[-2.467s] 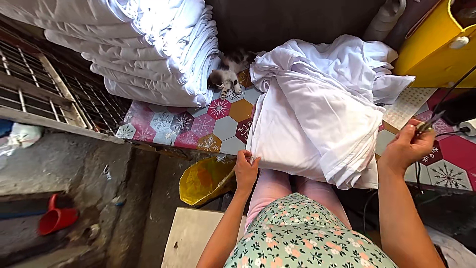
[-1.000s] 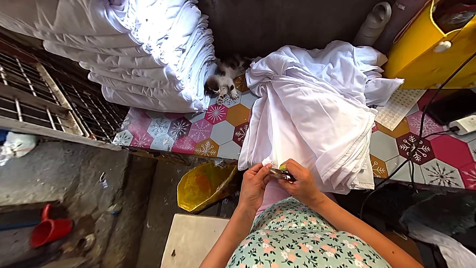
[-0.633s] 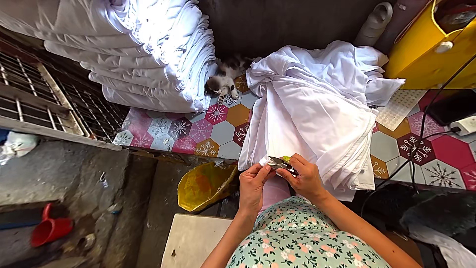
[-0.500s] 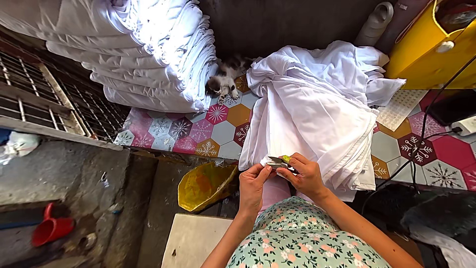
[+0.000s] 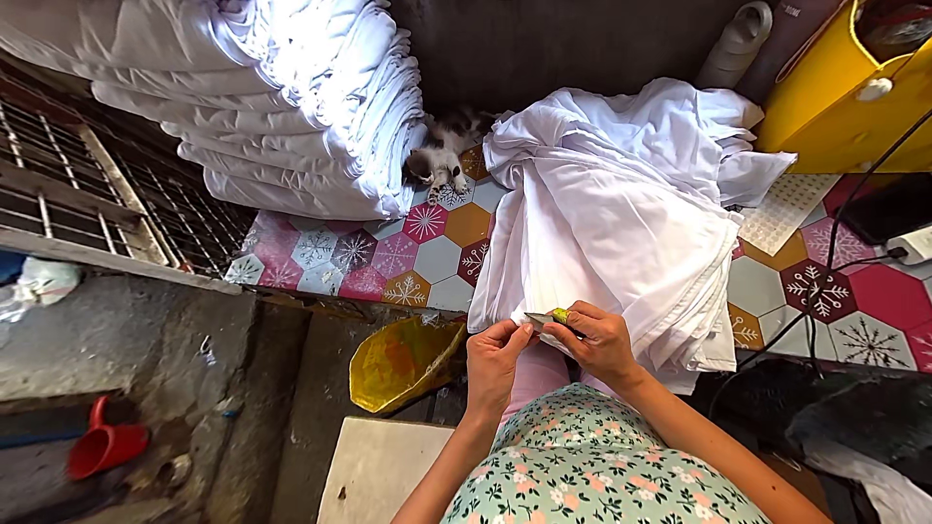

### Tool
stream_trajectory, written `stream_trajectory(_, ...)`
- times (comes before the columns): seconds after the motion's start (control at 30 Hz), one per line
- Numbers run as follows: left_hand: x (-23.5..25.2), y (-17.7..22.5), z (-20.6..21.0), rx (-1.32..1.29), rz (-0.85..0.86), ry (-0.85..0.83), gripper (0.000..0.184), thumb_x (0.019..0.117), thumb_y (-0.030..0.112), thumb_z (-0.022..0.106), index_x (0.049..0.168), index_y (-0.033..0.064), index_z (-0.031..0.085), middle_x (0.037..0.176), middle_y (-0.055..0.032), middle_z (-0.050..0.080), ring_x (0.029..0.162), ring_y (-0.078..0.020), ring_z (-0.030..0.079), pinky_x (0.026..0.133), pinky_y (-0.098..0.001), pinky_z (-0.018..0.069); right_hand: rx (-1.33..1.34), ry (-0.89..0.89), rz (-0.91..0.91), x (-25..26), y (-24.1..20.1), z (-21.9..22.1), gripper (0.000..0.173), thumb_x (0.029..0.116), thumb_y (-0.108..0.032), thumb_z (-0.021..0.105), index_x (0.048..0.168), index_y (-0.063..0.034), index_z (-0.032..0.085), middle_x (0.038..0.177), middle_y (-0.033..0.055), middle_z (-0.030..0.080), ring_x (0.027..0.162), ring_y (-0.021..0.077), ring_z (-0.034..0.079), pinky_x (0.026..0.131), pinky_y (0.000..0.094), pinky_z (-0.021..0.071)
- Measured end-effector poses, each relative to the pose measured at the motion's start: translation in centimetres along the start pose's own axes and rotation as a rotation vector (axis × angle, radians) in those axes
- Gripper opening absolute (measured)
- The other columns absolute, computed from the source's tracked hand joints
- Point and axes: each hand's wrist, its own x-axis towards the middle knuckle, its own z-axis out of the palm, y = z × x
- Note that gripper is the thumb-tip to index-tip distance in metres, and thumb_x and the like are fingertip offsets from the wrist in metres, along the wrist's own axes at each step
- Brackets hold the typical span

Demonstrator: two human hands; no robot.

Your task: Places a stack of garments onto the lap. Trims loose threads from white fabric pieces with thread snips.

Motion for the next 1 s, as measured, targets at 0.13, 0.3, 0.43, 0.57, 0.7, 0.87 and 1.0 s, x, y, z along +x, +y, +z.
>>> stream_trajectory(0.13,0.1,-0.1,-0.1,0.031,0.027,0.001,0.016,0.0921,-0.008,0.061,0.086,-0.0005,0.073,0.078,-0.0039,0.075,0.075,-0.0113,0.074,0.078,-0.0280,0.0628,0.061,0.017,0.064,0.1,0.2,-0.4,0.032,0.0996,-0.028,0.065,0.090,0.0005,0.076,0.076,0.0077,0.066,0.066,0.0055,0.059,0.060,0.0180,0.0478)
stream_trajectory(0.3,0.2,-0.2,-0.1,0.047,0.049,0.003,0.015,0.0920,-0.008,0.061,0.087,-0.0006,0.074,0.079,-0.0031,0.075,0.076,-0.0108,0.074,0.078,-0.0274,0.0628,0.006,0.001,0.002,-0.3,0.2,-0.4,0.034,0.0985,-0.033,0.067,0.096,-0.0002,0.076,0.080,0.0096,0.069,0.064,0.0091,0.061,0.055,0.0217,0.0479)
stream_trajectory(0.43,0.2,-0.2,0.0,0.029,0.034,-0.003,0.016,0.0922,-0.009,0.060,0.087,-0.0006,0.074,0.079,-0.0037,0.075,0.076,-0.0112,0.074,0.079,-0.0277,0.0626,-0.037,0.013,-0.023,-0.4,0.2,-0.1,0.033,0.0984,-0.033,0.067,0.095,-0.0018,0.077,0.081,0.0097,0.071,0.066,0.0109,0.064,0.056,0.0235,0.0496)
stream_trajectory(0.57,0.3,0.2,0.2,-0.070,-0.080,-0.001,0.020,0.0947,-0.009,0.056,0.086,-0.0010,0.072,0.079,-0.0053,0.075,0.075,-0.0119,0.073,0.077,-0.0276,0.0621,-0.004,0.019,0.005,-0.5,0.1,0.1,0.031,0.0988,-0.031,0.067,0.095,-0.0019,0.078,0.081,0.0092,0.071,0.067,0.0095,0.063,0.058,0.0222,0.0496)
stream_trajectory(0.7,0.4,0.6,0.4,-0.128,-0.161,0.012,0.022,0.0972,-0.008,0.053,0.085,-0.0004,0.070,0.079,-0.0053,0.074,0.074,-0.0111,0.072,0.077,-0.0263,0.0611,0.043,0.056,0.019,-0.5,0.3,0.2,0.030,0.0994,-0.028,0.066,0.092,-0.0004,0.077,0.080,0.0094,0.070,0.068,0.0076,0.063,0.061,0.0193,0.0499)
stream_trajectory(0.87,0.4,1.0,0.4,-0.152,-0.193,0.016,0.023,0.0981,-0.008,0.052,0.085,-0.0009,0.070,0.078,-0.0061,0.074,0.074,-0.0111,0.072,0.075,-0.0250,0.0610,0.074,0.029,0.028,-0.4,0.7,-0.2,0.035,0.0980,-0.033,0.068,0.099,0.0013,0.076,0.081,0.0092,0.068,0.066,0.0056,0.057,0.059,0.0175,0.0461)
stream_trajectory(1.0,0.4,1.0,0.5,-0.160,-0.203,0.009,0.023,0.0978,-0.008,0.052,0.085,-0.0006,0.070,0.078,-0.0061,0.074,0.074,-0.0110,0.072,0.076,-0.0251,0.0609,0.058,0.021,-0.007,-0.5,0.8,0.1,0.034,0.0988,-0.033,0.067,0.097,0.0004,0.076,0.083,0.0106,0.070,0.068,0.0079,0.062,0.060,0.0192,0.0492)
